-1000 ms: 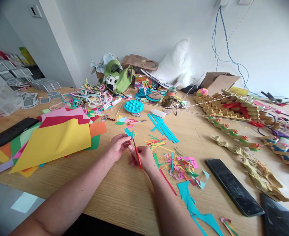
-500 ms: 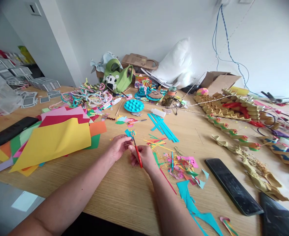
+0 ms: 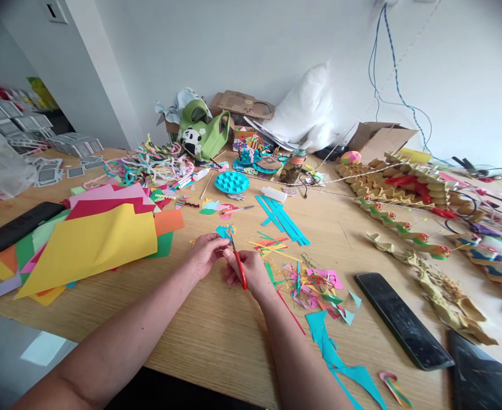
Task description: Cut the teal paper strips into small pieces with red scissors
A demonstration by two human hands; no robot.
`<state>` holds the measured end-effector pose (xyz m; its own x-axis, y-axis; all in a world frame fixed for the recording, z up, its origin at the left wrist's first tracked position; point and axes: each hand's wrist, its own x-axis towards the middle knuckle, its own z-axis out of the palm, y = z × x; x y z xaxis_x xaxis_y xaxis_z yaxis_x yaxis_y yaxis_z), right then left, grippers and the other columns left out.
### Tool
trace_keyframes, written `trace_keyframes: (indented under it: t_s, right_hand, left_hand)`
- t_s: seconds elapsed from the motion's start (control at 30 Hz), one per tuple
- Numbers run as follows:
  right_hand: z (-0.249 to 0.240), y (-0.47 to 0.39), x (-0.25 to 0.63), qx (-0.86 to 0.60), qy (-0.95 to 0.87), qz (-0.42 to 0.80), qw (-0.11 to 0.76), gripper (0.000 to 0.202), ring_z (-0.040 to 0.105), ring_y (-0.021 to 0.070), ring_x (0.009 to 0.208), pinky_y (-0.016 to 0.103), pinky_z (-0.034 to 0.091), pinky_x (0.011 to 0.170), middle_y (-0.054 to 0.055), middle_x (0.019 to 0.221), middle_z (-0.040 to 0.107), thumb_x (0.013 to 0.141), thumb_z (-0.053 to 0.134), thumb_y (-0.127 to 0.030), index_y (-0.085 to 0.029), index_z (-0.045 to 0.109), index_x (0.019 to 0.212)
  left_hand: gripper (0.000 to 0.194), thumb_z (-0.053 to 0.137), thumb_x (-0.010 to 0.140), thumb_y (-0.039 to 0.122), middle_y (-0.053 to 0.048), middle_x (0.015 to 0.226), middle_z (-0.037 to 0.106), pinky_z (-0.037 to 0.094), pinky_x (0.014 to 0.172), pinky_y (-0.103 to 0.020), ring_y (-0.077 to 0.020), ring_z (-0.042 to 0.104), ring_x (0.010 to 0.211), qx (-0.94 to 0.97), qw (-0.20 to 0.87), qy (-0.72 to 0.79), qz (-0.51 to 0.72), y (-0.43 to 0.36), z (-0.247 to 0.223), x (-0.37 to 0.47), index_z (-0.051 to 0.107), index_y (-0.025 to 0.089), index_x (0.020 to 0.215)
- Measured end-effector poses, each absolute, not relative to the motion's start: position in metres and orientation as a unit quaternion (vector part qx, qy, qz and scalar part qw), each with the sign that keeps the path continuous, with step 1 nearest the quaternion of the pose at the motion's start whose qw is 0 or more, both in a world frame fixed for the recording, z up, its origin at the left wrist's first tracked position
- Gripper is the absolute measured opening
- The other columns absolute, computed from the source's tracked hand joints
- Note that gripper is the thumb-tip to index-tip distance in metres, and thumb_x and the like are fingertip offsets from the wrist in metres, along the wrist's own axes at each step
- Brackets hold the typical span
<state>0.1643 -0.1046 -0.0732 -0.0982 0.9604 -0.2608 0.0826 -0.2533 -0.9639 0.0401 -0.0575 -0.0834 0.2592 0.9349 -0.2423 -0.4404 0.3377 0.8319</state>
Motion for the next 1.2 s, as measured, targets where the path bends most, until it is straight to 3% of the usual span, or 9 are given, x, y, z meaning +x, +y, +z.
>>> trace_keyframes:
  t_s: [1.2]
  right_hand:
    - [-0.0781, -0.1028, 0.1668, -0.552, -0.476, 0.571, 0.378, 0.053, 0.057, 0.0114, 0.036, 0.018, 0.043, 0.034, 0.002, 0.049, 0.061, 0.063, 0.067, -0.066, -0.015, 0.053, 0.058]
  left_hand:
    - [0.016, 0.073, 0.054, 0.021, 0.000, 0.059, 0.060, 0.041, 0.057, -0.024, -0.0094, 0.053, 0.055, 0.320, 0.733, 0.373, 0.470, -0.0559, -0.0863, 0.0398, 0.062, 0.013, 0.062]
